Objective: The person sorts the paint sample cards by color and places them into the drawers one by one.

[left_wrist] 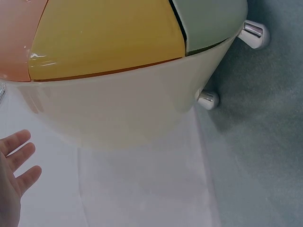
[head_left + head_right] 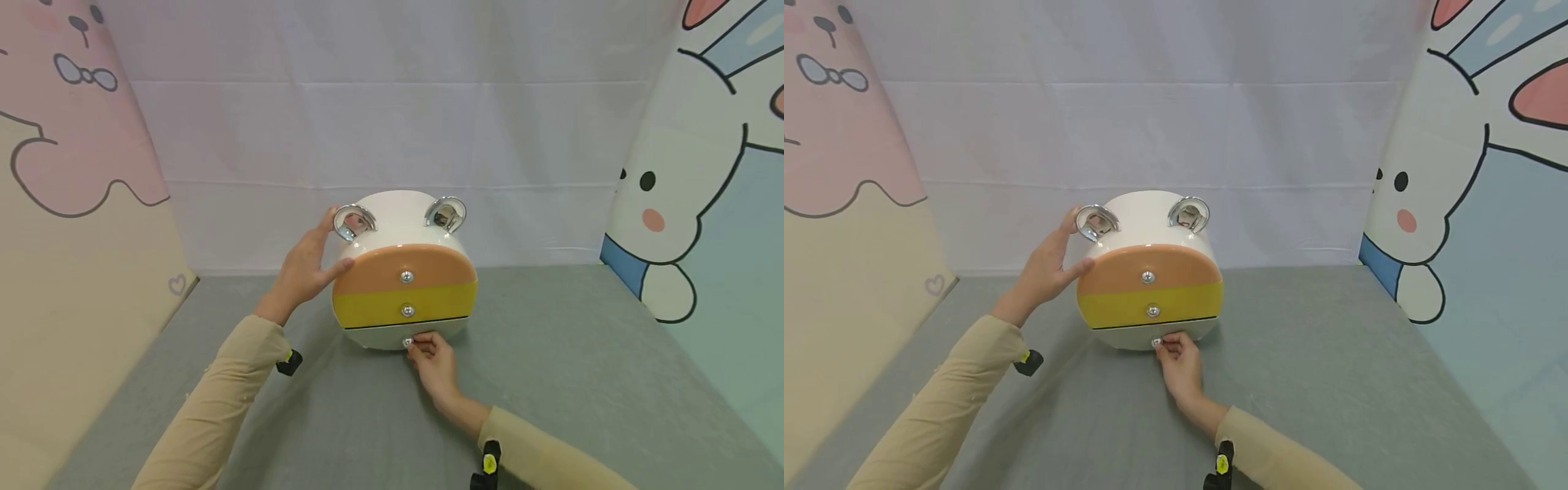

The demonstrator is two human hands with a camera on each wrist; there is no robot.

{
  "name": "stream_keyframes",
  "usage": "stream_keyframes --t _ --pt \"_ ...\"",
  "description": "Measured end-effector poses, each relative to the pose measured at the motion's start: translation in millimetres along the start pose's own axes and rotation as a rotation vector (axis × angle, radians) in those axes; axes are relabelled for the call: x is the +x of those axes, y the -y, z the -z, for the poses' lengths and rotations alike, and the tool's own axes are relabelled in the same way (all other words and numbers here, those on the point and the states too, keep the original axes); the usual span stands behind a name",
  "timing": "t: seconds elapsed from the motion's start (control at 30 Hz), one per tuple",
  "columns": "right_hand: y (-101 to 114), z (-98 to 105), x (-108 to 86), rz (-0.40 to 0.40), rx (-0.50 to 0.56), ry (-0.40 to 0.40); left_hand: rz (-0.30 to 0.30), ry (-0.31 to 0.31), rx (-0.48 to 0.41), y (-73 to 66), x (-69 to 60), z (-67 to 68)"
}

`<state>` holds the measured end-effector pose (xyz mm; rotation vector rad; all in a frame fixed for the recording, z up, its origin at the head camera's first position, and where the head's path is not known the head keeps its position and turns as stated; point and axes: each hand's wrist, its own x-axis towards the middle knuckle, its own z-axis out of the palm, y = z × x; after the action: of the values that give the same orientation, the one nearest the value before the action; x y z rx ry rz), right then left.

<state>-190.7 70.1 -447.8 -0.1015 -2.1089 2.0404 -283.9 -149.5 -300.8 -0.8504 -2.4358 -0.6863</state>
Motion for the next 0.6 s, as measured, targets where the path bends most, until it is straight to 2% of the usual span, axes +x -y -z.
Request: stream_keyframes --t 0.37,0.5,0.6 --pt "3 2 6.4 -0.018 0.025 0.032 -0.015 -0.015 -0.007 0.3 0.2 -1.9" --pt "14 5 2.2 0.02 -0.013 0.062 -0.023 -0.027 -0.012 -0.3 -0.4 -2.1" --pt "15 8 2.2 0.094 -0.091 0.085 -0.019 -0.03 -0.007 -1.1 -0.7 -1.6"
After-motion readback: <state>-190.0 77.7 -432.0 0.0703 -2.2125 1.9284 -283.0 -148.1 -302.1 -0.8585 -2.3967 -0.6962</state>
